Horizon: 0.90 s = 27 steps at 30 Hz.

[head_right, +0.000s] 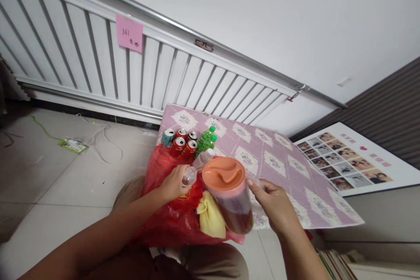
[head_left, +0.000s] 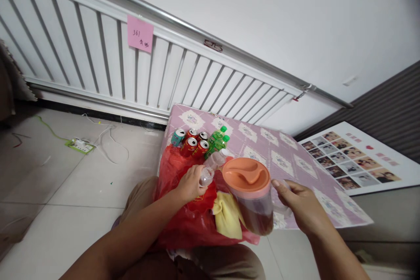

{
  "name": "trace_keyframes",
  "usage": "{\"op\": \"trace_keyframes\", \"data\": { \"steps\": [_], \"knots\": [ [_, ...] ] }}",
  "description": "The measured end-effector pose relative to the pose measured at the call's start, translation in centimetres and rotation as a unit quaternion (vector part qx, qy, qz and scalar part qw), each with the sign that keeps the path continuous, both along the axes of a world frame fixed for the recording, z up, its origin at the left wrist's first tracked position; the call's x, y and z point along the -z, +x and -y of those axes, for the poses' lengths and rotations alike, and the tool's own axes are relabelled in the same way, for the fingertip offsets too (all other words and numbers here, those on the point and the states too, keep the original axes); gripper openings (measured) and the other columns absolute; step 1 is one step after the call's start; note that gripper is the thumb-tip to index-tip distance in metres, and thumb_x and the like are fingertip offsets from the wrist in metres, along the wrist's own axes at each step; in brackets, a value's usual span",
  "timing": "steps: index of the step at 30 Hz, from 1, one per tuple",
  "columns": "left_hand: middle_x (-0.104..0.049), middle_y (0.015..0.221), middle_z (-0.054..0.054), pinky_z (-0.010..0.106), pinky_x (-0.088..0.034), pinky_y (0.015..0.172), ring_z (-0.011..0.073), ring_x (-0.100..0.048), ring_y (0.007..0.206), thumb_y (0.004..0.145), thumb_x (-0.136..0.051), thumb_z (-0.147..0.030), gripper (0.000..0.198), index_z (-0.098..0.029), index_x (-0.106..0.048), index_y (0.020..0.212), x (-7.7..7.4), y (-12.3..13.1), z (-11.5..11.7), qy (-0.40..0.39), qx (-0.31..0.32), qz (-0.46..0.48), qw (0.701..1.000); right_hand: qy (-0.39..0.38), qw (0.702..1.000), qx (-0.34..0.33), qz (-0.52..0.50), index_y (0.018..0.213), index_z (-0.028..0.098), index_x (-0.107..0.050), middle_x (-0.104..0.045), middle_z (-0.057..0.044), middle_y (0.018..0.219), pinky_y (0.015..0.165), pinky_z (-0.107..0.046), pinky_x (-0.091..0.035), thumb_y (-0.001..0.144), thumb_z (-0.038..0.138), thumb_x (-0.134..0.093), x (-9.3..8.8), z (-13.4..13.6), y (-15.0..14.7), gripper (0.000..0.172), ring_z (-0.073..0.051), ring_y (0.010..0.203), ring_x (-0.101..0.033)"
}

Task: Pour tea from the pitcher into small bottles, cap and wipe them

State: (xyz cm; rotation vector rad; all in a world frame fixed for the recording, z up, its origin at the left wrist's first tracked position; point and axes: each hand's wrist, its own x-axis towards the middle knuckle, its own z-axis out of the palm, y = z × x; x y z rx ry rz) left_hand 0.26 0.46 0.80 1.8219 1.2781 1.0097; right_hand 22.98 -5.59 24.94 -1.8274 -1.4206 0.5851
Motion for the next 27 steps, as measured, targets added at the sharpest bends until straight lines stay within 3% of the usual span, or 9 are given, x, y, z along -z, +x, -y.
{"op": "trace_keyframes", "data": {
  "steps": [19, 27],
  "knots": [
    [-0.061, 0.139, 0.016, 0.052, -0.051, 0.114, 0.0351, -0.061, 0.13, 0.077, -0.081, -0.019, 0.074, -0.02, -0.047, 0.143, 0.0, -0.04, 0.0, 0.001, 0.006, -0.012, 1.0, 0.002, 1.0, -0.003, -0.002, 0.047, 0.024, -0.054, -0.043, 0.003, 0.049, 0.057, -0.03, -0.035, 0.066, 0.066, -0.084, -0.55, 0.23, -0.69, 0.055, -0.014, 0.055, -0.035],
    [-0.062, 0.139, 0.015, 0.051, -0.051, 0.114, 0.0355, -0.062, 0.13, 0.076, -0.082, -0.019, 0.075, -0.022, -0.047, 0.143, -0.12, -0.03, 0.05, 0.004, 0.004, -0.016, 1.0, 0.001, 1.0, -0.004, 0.005, 0.048, 0.024, -0.053, -0.044, 0.004, 0.05, 0.056, -0.03, -0.035, 0.064, 0.072, -0.084, -0.58, 0.19, -0.71, 0.059, -0.014, 0.054, -0.037]
  ]
}}
